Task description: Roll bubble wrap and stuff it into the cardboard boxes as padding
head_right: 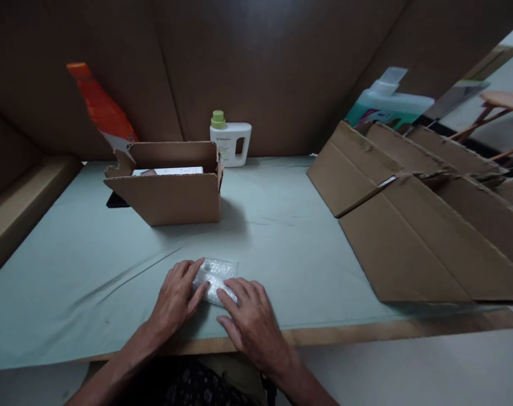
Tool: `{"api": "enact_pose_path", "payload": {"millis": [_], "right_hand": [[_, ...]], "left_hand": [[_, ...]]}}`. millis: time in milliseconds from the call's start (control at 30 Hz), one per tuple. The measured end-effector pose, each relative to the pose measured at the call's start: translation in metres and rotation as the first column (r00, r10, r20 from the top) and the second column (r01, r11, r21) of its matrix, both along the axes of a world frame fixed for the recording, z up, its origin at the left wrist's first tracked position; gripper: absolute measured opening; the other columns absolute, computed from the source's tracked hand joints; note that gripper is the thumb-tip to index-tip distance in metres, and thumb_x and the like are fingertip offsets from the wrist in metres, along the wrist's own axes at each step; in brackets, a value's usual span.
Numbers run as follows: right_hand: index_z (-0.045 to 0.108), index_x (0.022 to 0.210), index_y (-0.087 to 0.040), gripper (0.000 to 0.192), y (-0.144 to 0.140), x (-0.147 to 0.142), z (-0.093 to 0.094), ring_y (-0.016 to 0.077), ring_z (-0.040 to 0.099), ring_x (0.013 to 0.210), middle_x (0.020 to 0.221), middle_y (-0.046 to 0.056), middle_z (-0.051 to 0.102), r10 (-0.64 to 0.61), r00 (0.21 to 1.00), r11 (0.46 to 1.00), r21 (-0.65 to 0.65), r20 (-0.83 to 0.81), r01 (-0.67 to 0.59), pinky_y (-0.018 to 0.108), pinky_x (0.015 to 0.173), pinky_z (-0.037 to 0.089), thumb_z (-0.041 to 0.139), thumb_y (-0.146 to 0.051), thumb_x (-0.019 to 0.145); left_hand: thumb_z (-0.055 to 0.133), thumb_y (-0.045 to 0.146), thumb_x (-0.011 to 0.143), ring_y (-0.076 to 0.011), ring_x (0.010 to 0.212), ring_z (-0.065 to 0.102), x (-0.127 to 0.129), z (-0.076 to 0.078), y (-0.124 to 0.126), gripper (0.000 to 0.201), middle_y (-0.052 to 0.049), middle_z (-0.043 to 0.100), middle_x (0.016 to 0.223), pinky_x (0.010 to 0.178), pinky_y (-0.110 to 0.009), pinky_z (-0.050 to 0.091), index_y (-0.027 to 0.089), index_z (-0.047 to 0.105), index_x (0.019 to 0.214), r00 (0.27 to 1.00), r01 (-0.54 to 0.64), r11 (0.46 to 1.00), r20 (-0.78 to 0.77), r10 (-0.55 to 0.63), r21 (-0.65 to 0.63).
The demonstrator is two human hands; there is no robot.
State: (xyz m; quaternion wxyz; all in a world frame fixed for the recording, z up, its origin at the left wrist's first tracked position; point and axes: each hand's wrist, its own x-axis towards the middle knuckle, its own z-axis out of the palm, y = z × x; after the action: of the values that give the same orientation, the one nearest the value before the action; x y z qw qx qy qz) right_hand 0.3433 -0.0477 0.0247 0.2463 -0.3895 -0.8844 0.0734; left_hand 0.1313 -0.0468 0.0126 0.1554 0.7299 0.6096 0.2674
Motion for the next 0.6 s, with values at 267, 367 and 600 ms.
{"api": "enact_pose_path", "payload": {"millis": [267, 367, 600], "right_hand": [[0.067, 0.114, -0.024, 0.022, 0.007, -0.018, 0.005, 0.0220, 0.069, 0.092, 0.100, 0.007, 0.075, -0.011, 0.931, 0.970, -0.230, -0.364, -0.079, 0.036, 0.081, 0.056, 0.056, -0.020, 0.095], [0.066, 0.122, -0.026, 0.030, 0.004, -0.017, 0.005, 0.0256, 0.067, 0.110, 0.121, 0.011, 0.071, -0.077, 0.902, 0.873, -0.466, -0.426, -0.146, 0.039, 0.091, 0.056, 0.060, -0.033, 0.094], [0.068, 0.126, -0.021, 0.060, 0.017, -0.011, 0.013, 0.0280, 0.070, 0.100, 0.108, 0.011, 0.074, -0.229, 0.854, 0.374, -0.852, -0.468, -0.367, 0.036, 0.088, 0.056, 0.061, -0.064, 0.085]], "left_hand": [[0.061, 0.054, 0.088, -0.0249, 0.104, 0.066, -0.011, 0.004, -0.041, 0.087, -0.019, 0.059, 0.132, 0.091, -0.040, 0.054, 0.016, 0.021, 0.155, 0.608, -0.008, 0.921, 0.730, 0.313, -0.389], [0.066, 0.065, 0.080, -0.0218, 0.088, 0.065, -0.013, 0.014, -0.038, 0.101, -0.012, 0.068, 0.111, 0.085, -0.036, 0.054, 0.016, 0.021, 0.156, 0.512, 0.091, 0.908, 0.802, 0.309, -0.408], [0.065, 0.070, 0.079, -0.0218, 0.085, 0.066, -0.023, 0.019, -0.028, 0.098, -0.009, 0.069, 0.102, 0.077, -0.031, 0.052, 0.019, 0.032, 0.154, 0.609, 0.275, 0.899, 0.785, 0.112, -0.341]]}}
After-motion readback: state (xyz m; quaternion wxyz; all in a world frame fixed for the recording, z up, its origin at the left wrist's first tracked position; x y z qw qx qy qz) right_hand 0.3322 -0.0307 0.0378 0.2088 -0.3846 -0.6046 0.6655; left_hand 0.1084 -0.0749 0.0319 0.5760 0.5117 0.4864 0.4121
